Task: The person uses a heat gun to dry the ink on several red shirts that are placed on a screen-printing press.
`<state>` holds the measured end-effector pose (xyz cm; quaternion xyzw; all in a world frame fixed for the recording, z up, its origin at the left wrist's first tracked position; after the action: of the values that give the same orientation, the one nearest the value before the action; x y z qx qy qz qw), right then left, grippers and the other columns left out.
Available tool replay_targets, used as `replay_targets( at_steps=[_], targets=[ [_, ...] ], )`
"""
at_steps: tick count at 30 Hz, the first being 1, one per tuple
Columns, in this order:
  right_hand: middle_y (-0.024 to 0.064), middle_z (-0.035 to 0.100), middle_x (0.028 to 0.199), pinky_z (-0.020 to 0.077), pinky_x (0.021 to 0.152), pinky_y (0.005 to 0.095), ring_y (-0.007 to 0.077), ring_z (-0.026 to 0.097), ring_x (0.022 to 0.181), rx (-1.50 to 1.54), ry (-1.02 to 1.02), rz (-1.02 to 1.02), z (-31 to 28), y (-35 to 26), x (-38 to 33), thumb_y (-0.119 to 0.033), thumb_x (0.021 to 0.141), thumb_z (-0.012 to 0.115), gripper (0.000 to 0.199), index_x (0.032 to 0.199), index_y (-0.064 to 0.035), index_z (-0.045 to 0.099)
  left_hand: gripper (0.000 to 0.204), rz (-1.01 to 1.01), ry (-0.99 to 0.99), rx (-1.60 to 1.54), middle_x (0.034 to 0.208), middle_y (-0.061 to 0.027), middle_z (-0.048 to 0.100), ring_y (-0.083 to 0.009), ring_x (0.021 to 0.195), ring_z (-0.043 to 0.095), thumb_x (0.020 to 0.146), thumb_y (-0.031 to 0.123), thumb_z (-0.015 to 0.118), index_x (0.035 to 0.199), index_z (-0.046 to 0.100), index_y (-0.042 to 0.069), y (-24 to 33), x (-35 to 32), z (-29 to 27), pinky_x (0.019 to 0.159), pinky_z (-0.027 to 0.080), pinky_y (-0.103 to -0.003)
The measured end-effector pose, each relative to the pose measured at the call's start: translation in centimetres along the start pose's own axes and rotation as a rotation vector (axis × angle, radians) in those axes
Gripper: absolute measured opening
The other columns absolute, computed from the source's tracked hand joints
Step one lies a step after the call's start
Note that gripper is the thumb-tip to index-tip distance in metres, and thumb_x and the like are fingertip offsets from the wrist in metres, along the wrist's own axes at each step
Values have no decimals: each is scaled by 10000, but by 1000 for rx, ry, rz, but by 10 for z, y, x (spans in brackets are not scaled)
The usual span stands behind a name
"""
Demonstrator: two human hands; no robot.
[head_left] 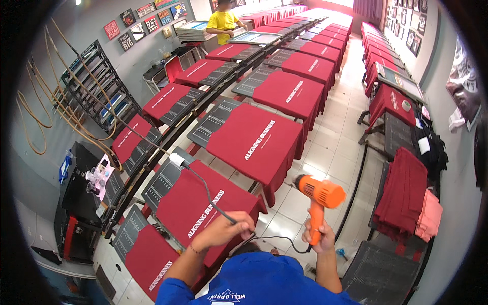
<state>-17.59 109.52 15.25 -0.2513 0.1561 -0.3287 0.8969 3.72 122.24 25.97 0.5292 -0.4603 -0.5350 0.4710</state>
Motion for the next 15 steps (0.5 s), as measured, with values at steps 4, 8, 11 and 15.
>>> replay_targets(
  at_steps=[4,8,11,15],
  targets=[
    [57,521,734,452,406,300,173,522,429,-123,-144,-91,-8,-62,24,-316,831,651,759,1433,-14,300,558,292,-38,-181,1080,-130,621,-210,924,657,1012,520,433,1041,600,-11,96,67,-52,816,550,-343],
    [41,519,698,455,369,260,136,524,432,-435,-41,-310,-3,-164,80,-409,884,609,721,1423,-21,329,566,535,187,-259,1036,-115,623,-225,921,655,1057,477,291,1041,594,-1,198,138,-183,856,554,-363],
    [44,527,721,430,332,254,148,516,392,-596,28,-598,53,-273,131,-416,951,494,643,1436,-23,342,507,798,333,-367,1043,-148,648,-268,988,643,1073,403,318,1024,590,-22,296,143,-321,935,530,-417],
    [37,531,794,445,449,244,112,499,514,-787,88,-899,134,-411,187,-389,982,464,586,1434,-30,363,126,1214,712,-537,784,-111,628,-212,726,623,944,85,546,837,552,19,397,94,-477,734,571,-334]
  ],
)
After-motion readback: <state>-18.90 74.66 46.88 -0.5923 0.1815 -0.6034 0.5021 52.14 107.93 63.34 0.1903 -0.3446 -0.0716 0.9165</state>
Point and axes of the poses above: each hand's wrist, its own x-axis towards the middle knuckle, its own z-axis out of the palm, y = z × x, the point moved 9 cm from there along x, towards the middle knuckle
